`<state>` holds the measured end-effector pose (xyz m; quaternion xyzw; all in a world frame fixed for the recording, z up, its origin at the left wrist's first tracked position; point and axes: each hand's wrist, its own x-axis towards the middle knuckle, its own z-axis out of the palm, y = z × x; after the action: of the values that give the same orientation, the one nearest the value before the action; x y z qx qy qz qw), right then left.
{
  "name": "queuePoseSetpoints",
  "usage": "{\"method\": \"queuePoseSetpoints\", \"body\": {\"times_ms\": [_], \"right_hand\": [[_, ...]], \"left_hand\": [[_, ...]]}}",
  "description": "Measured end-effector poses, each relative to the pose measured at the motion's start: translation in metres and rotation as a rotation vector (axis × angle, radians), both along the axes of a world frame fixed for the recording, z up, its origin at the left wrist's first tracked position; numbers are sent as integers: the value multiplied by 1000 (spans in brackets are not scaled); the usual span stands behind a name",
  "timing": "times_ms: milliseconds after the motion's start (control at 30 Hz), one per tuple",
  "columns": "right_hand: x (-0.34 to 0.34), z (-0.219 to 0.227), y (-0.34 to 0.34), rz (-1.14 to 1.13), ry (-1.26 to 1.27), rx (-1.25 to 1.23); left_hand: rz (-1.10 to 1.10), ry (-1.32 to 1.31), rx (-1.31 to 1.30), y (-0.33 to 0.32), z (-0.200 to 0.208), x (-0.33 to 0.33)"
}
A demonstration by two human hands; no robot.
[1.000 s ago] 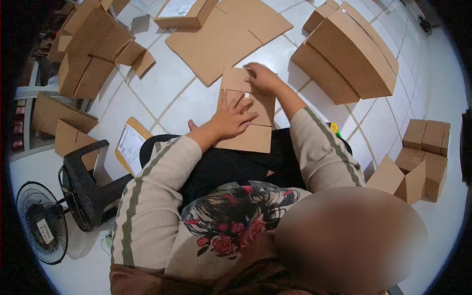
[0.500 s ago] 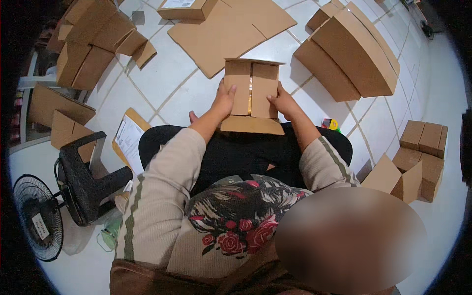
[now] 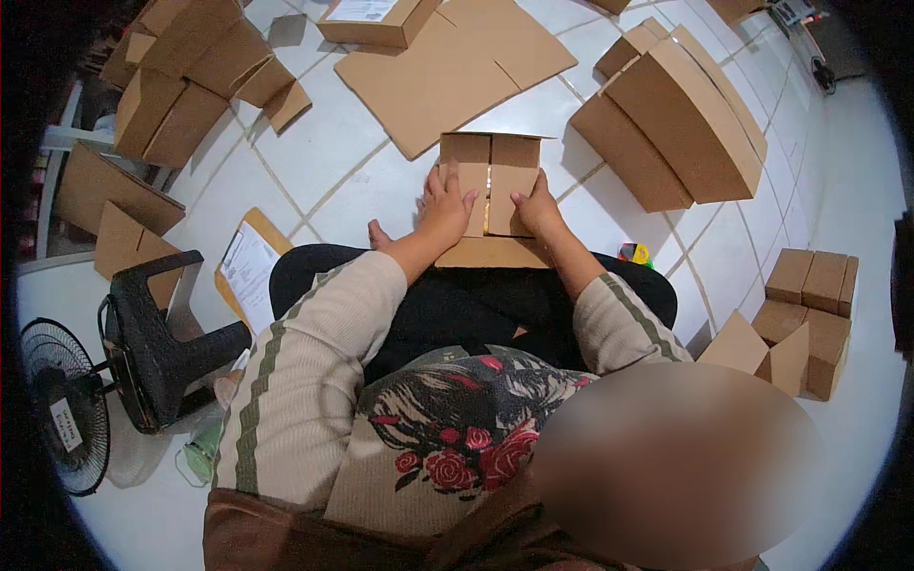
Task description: Packaging snacks into cardboard boxes, sealing them with tape, and placing them into a bag.
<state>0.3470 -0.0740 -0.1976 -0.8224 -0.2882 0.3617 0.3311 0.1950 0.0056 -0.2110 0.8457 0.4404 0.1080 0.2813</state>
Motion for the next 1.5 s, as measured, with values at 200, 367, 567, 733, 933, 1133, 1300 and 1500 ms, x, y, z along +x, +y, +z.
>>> {"method": "queuePoseSetpoints", "body": {"times_ms": [200,367,567,733,933,1133,1300,1500], "right_hand": [[-10,-3,0,-49,11,175],[-10,0,1,-52,3,142],[-7,-2,2,-39,22,107],[-3,11,11,-58,-326,112],[25,79,52,743,-1013,-16],[19,48,30,838,-1055,6],[11,33,23,738,-1052,49],[6,37,17,753,-1004,24]], "left_hand": [[-103,204,137,-3,12,4],[-203,222,197,-7,23,8],[-478,113,372,-9,35,2],[-454,70,415,-10,29,3],[-420,69,372,-11,31,2],[-460,158,222,-13,42,6],[-424,54,447,-18,25,4],[-463,41,393,-24,16,3]]}}
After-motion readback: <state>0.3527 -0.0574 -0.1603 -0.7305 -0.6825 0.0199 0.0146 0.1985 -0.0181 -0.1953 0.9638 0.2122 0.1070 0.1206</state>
